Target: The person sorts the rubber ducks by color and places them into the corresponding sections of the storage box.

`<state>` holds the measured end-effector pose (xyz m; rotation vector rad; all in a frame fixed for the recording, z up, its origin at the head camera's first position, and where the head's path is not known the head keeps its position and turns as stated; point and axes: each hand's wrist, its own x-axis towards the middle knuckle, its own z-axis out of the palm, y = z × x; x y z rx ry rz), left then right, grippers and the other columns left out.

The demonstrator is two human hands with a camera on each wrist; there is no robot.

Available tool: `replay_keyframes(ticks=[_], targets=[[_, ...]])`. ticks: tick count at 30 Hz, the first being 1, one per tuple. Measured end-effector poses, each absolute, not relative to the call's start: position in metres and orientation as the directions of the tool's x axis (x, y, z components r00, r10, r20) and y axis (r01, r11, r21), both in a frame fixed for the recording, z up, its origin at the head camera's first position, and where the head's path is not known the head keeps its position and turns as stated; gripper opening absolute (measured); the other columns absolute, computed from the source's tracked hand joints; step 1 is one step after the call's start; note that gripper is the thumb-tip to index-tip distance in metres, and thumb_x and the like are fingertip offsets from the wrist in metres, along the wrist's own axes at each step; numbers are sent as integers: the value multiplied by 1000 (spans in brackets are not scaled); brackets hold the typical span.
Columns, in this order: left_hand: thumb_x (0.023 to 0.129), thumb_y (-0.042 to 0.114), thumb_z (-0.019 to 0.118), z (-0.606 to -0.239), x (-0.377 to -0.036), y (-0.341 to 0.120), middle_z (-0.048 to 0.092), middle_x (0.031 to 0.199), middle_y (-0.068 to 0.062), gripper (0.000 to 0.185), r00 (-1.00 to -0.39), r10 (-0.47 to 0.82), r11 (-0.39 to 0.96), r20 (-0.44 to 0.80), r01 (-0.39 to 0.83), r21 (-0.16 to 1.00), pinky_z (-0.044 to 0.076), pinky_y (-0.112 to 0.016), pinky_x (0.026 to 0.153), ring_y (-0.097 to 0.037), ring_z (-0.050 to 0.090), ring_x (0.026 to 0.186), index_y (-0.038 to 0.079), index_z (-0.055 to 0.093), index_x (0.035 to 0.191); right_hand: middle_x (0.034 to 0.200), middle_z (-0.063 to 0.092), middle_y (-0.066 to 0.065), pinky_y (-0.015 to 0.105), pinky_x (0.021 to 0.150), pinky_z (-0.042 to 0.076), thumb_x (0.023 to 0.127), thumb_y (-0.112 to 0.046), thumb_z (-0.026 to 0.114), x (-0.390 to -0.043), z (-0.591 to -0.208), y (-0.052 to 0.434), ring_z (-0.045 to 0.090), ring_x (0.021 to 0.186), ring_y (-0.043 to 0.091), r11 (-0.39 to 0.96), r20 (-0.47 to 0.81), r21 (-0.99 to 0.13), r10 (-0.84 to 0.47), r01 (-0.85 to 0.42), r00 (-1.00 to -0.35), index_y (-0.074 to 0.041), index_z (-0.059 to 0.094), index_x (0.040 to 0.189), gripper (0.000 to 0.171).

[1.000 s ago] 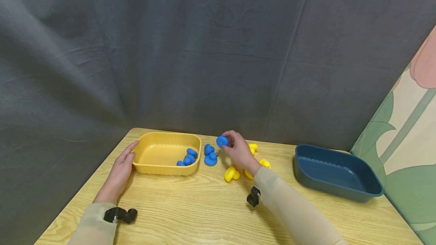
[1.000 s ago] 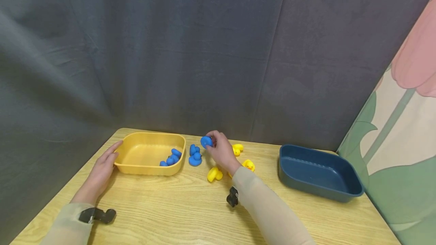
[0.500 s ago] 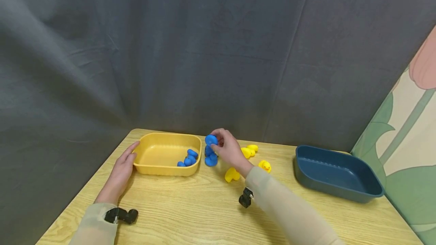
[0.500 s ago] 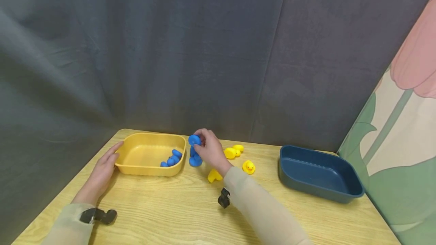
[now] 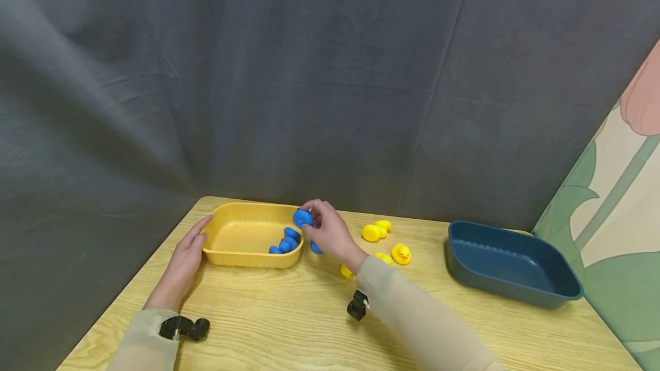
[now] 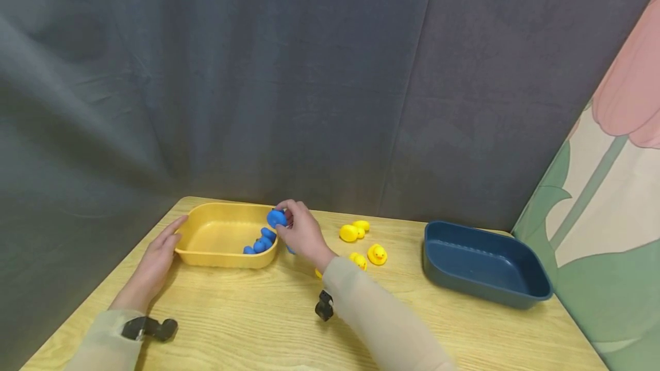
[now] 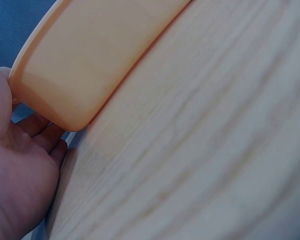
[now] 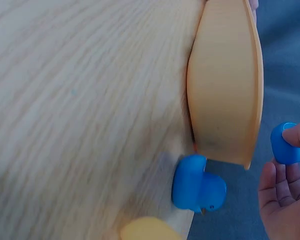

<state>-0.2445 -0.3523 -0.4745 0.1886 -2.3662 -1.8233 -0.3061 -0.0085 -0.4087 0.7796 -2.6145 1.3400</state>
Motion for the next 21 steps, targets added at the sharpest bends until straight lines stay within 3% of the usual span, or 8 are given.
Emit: replay_keyframes(ticks=[15,21], targets=[[121,27,29,-475,-244,-352,8,185,-8,58,-982,-186,261,36,-14,965,12,-54,136,-32,6,170,25,22,179,111,58,3,37,92,58,105,-7,76,-306,-417,-25,61,99,21,456,297,-728,-462,-512,-835,-13,69,138,35],[121,26,30,-477,-244,-353,8,185,-9,58,-983,-181,253,43,-4,967,13,-54,136,-32,7,169,23,21,179,123,64,8,40,100,58,106,-8,76,-307,-416,-24,65,114,27,451,294,-736,-457,-504,-839,-7,67,144,39]])
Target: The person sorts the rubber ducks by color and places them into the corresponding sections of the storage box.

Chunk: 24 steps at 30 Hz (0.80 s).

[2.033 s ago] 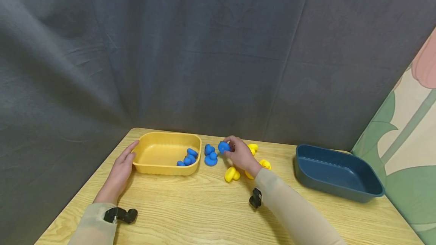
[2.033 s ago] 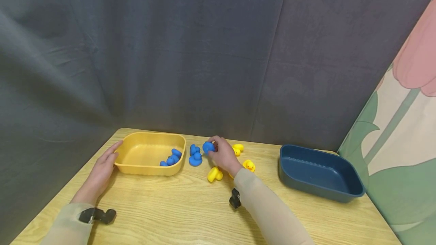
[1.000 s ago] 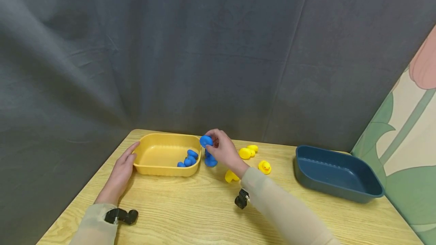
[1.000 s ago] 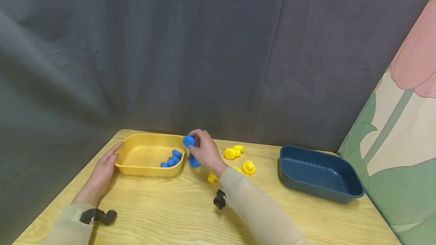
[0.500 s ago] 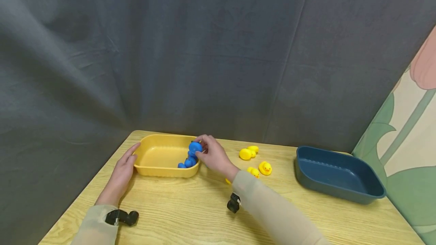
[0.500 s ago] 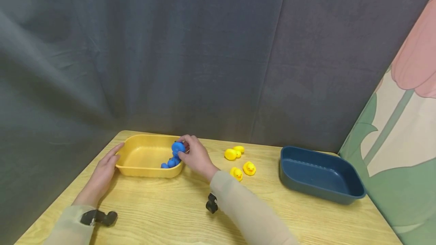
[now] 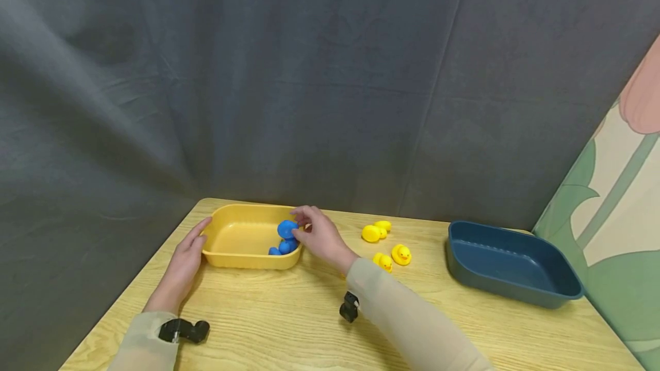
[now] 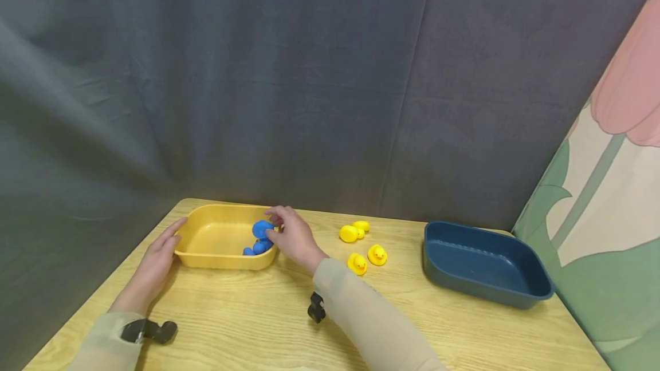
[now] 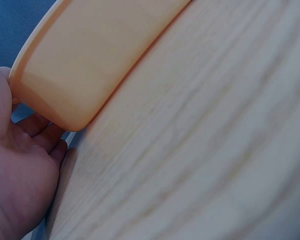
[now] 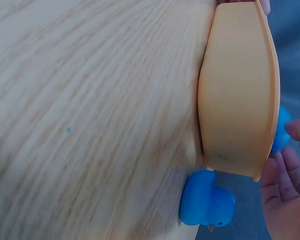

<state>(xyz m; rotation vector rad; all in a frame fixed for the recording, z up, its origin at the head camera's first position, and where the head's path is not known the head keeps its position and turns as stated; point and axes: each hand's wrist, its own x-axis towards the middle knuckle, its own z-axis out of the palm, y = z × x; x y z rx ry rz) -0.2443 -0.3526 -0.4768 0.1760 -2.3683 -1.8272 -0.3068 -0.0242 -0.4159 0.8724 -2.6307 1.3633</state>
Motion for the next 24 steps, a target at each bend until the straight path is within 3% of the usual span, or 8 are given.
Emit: replay_keyframes(ticks=[5,10,24], targets=[[121,26,30,-478,-245,-353,9,185,-10,58,-982,-180,251,47,0,968,13,-54,135,-33,8,169,22,21,179,134,65,17,46,106,58,104,-9,79,-309,-413,-18,65,122,31,443,298,-751,-435,-490,-850,-4,65,147,46],[121,27,29,-477,-245,-353,9,185,-9,59,-983,-182,254,37,-11,967,13,-54,135,-33,8,169,24,21,179,133,64,20,50,109,57,103,-8,79,-311,-411,-10,65,123,35,443,297,-761,-411,-473,-862,-3,65,147,46],[121,28,29,-475,-244,-352,8,185,-9,58,-983,-182,257,35,-14,966,13,-54,135,-33,7,169,25,21,179,147,65,9,51,119,49,104,-14,80,-321,-408,20,59,136,35,529,229,-762,-319,-373,-920,-11,63,155,54]])
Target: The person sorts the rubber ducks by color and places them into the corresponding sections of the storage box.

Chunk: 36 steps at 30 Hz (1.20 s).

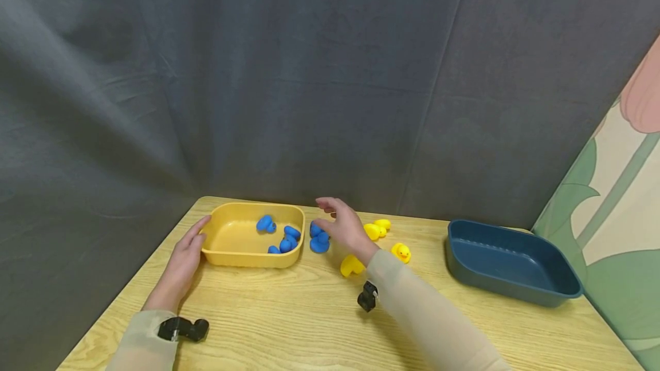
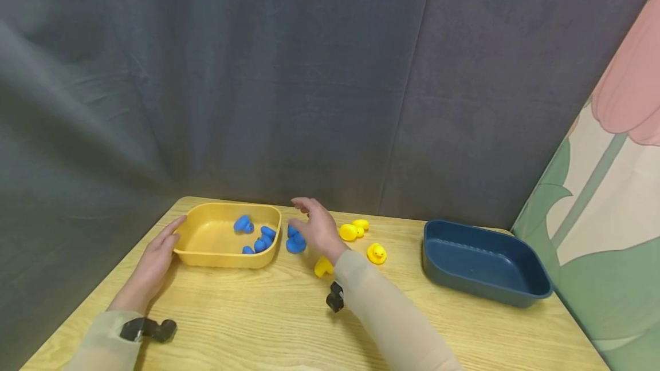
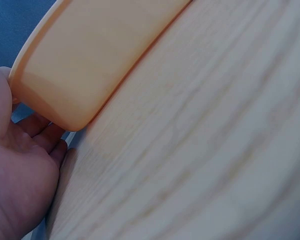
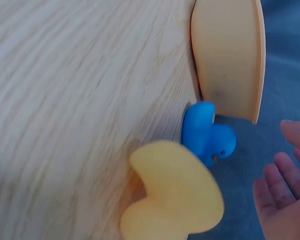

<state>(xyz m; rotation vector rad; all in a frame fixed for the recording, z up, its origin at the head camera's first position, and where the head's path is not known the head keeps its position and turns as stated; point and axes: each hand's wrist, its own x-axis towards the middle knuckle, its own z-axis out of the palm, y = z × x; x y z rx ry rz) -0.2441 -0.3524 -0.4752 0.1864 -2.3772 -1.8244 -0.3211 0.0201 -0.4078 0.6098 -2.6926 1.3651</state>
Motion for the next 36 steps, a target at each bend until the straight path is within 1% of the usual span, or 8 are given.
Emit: replay_keyframes(ticks=[9,15,20,24,32,36], targets=[[121,28,29,-476,-244,-352,9,185,-10,58,-982,-183,261,36,-13,965,14,-54,135,-33,8,169,24,21,179,155,61,7,52,118,50,107,-22,77,-325,-417,29,56,141,35,574,129,-769,-293,-282,-947,-19,60,160,56],[122,28,29,-476,-243,-351,9,185,-10,58,-982,-184,256,35,-13,967,14,-54,135,-33,8,169,23,21,179,158,60,8,53,119,49,107,-26,77,-325,-422,30,55,142,36,602,89,-754,-305,-265,-948,-18,57,162,59],[122,29,29,-476,-243,-351,9,185,-9,58,-982,-187,258,33,-17,966,14,-54,135,-32,8,169,24,21,179,153,63,8,52,117,51,106,-28,79,-327,-428,33,58,139,34,599,93,-748,-332,-286,-939,-14,62,158,57],[121,28,29,-476,-243,-352,9,185,-9,58,-981,-190,263,33,-19,965,14,-54,135,-33,9,169,25,21,179,149,66,7,50,116,52,103,-29,82,-328,-431,35,61,135,32,588,72,-759,-351,-279,-934,-12,66,154,55],[121,28,29,-475,-243,-353,10,185,-11,58,-981,-189,264,48,-4,964,14,-56,135,-35,9,169,22,22,179,139,70,10,48,113,54,101,-23,85,-328,-434,39,64,125,32,575,59,-768,-375,-282,-925,-9,72,144,48],[121,28,29,-473,-243,-352,9,185,-9,59,-981,-191,265,41,-11,964,14,-55,135,-33,9,169,24,21,179,135,72,9,46,111,55,100,-22,86,-327,-434,39,65,119,29,581,57,-763,-375,-282,-925,-9,73,141,45]])
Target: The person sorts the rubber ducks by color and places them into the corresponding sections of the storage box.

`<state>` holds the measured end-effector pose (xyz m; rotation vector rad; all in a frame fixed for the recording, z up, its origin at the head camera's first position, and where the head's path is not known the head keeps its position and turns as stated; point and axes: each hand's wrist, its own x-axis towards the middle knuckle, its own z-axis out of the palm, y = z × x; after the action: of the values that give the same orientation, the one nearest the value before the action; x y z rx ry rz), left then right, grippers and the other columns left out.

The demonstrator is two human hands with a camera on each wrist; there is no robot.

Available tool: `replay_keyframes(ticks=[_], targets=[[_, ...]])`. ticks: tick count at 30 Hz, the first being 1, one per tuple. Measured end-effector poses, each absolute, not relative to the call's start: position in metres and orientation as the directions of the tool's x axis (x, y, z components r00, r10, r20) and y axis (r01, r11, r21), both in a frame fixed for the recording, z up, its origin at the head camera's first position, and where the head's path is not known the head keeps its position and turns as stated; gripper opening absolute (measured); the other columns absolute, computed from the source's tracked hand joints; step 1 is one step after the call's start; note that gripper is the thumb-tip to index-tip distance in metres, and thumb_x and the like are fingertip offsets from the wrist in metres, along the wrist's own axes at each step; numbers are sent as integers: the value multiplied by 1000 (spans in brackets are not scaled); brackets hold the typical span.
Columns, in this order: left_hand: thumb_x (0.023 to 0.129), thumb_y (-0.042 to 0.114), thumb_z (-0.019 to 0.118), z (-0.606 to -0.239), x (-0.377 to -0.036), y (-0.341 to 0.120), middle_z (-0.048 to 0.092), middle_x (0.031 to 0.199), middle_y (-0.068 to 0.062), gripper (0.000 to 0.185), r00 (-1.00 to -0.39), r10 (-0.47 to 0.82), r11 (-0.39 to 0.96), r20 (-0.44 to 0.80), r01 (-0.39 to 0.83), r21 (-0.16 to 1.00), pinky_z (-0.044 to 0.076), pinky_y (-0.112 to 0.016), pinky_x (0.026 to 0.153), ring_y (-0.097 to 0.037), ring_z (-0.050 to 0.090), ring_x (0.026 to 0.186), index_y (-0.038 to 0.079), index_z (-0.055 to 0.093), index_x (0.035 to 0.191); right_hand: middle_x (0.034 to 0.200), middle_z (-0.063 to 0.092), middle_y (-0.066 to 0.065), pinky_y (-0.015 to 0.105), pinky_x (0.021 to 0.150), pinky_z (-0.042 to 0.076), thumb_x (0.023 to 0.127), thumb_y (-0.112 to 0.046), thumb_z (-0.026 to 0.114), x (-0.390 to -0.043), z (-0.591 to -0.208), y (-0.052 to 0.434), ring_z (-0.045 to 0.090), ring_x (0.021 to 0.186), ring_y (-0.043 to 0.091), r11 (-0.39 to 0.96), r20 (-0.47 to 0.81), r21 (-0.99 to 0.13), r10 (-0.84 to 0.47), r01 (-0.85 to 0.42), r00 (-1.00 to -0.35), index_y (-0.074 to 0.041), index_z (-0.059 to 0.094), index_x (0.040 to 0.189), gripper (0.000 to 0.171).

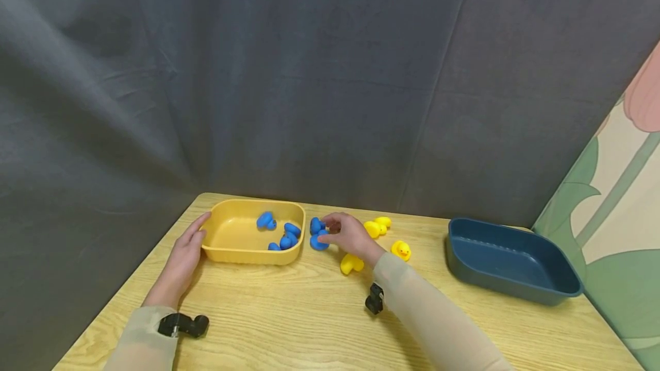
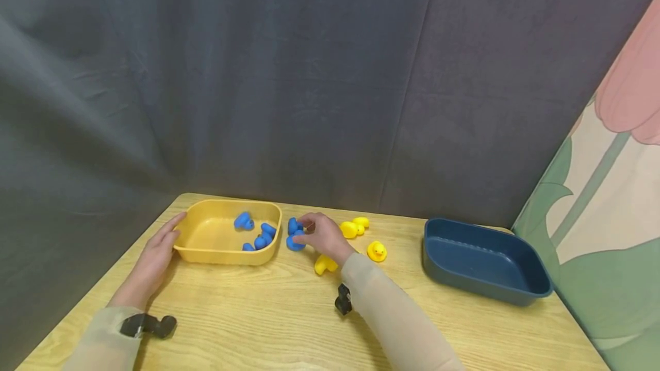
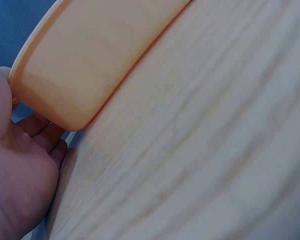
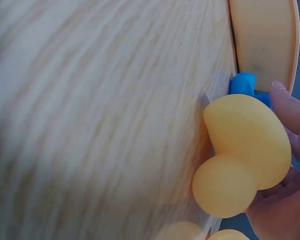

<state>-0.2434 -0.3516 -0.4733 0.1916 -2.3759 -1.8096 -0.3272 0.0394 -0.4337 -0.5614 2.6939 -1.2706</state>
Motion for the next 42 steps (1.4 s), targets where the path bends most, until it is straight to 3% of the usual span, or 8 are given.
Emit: replay_keyframes(ticks=[10,22,42], targets=[[121,28,28,-472,-244,-351,9,185,-10,58,-981,-190,257,32,-18,966,14,-55,135,-34,10,169,25,21,179,121,73,3,41,104,58,99,-21,86,-326,-437,40,65,108,22,590,38,-758,-388,-280,-921,-8,74,137,41],[121,26,28,-473,-245,-352,8,185,-9,59,-981,-192,249,21,-28,968,14,-54,135,-34,9,169,26,20,179,113,73,2,39,100,59,100,-17,85,-327,-441,42,65,103,22,592,47,-751,-392,-291,-919,-9,75,126,29],[121,26,30,-470,-243,-351,10,185,-10,58,-981,-190,249,44,-5,969,14,-53,135,-33,9,169,23,23,179,113,72,1,35,97,59,101,-19,84,-322,-432,50,65,103,21,596,46,-758,-358,-266,-933,-12,77,125,26]])
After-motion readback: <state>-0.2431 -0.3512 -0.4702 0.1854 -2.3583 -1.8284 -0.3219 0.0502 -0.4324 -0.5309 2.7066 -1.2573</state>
